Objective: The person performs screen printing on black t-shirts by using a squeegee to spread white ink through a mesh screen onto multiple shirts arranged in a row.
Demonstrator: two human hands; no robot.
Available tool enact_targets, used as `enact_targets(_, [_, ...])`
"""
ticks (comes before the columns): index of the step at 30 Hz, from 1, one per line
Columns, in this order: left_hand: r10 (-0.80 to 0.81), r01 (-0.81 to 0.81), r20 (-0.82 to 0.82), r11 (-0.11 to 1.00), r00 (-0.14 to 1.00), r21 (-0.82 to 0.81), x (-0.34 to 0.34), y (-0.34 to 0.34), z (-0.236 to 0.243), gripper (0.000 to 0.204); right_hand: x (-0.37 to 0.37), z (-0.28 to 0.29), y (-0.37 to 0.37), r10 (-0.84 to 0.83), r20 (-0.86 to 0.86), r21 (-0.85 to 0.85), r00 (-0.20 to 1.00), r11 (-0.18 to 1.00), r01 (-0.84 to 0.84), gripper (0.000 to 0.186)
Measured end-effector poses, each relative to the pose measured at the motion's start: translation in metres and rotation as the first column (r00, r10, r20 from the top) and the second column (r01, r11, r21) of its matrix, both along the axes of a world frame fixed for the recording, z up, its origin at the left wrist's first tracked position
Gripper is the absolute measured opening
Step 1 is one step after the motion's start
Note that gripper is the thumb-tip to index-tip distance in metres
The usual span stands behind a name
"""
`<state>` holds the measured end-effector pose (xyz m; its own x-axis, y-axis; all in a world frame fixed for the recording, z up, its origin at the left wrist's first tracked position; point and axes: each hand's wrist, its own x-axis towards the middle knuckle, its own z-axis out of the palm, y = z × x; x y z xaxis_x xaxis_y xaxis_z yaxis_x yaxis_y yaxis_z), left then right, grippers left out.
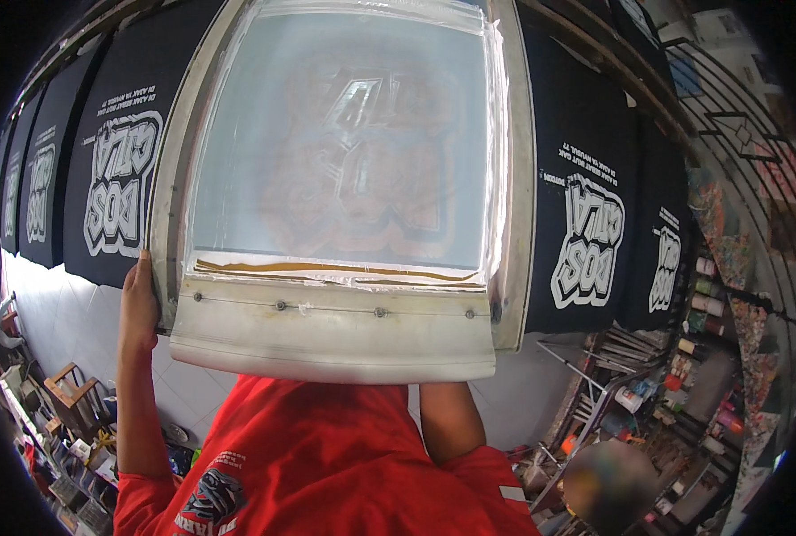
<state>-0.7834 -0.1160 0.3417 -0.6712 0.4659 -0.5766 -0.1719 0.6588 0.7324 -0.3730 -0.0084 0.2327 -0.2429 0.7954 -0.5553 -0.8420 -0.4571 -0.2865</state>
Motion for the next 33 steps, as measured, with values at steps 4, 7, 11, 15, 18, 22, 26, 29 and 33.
enact_targets(4, [-0.009, 0.009, -0.02, 1.0, 1.0, -0.014, 0.0005, -0.001, -0.001, 0.052, -0.0006, 0.001, 0.0017, 0.019, 0.012, -0.012, 1.0, 1.0, -0.019, 0.048])
enact_targets(7, [-0.038, 0.037, -0.023, 0.999, 0.999, -0.025, 0.0, -0.0027, -0.0008, 0.053, -0.0006, 0.0018, 0.0025, 0.038, 0.022, -0.023, 0.999, 0.999, -0.038, 0.048])
enact_targets(11, [-0.057, 0.057, 0.032, 0.998, 0.998, 0.0, -0.0006, -0.0036, -0.0002, 0.053, -0.0006, 0.0026, 0.0037, 0.053, 0.033, -0.033, 0.998, 0.998, -0.052, 0.047])
enact_targets(15, [-0.066, 0.063, 0.066, 0.997, 0.996, 0.04, 0.0002, -0.004, 0.0005, 0.052, -0.0013, 0.0034, 0.0044, 0.063, 0.042, -0.041, 0.997, 0.997, -0.061, 0.047])
enact_targets(18, [-0.062, 0.06, 0.079, 0.998, 0.995, 0.026, -0.0001, -0.0036, 0.001, 0.052, -0.0015, 0.0045, 0.004, 0.066, 0.044, -0.046, 0.997, 0.997, -0.064, 0.046])
enact_targets(22, [-0.057, 0.054, 0.077, 0.998, 0.995, 0.034, 0.001, -0.0021, 0.0015, 0.052, -0.0022, 0.0052, 0.0031, 0.064, 0.046, -0.046, 0.997, 0.997, -0.062, 0.046])
enact_targets(26, [0.001, -0.004, 0.065, 0.999, 0.998, 0.049, 0.0049, 0.0008, 0.0033, 0.051, -0.0027, 0.0058, 0.0032, 0.062, 0.046, -0.049, 0.997, 0.997, -0.06, 0.046])
enact_targets(29, [-0.004, -0.005, 0.096, 0.996, 0.995, 0.086, 0.0068, 0.0027, 0.0062, 0.051, -0.003, 0.0065, 0.003, 0.064, 0.043, -0.052, 0.997, 0.997, -0.061, 0.046])
enact_targets(33, [0.001, -0.003, 0.05, 1.0, 0.999, 0.029, 0.0079, 0.0029, 0.0081, 0.051, -0.0032, 0.007, 0.0026, 0.065, 0.042, -0.056, 0.997, 0.996, -0.063, 0.045])
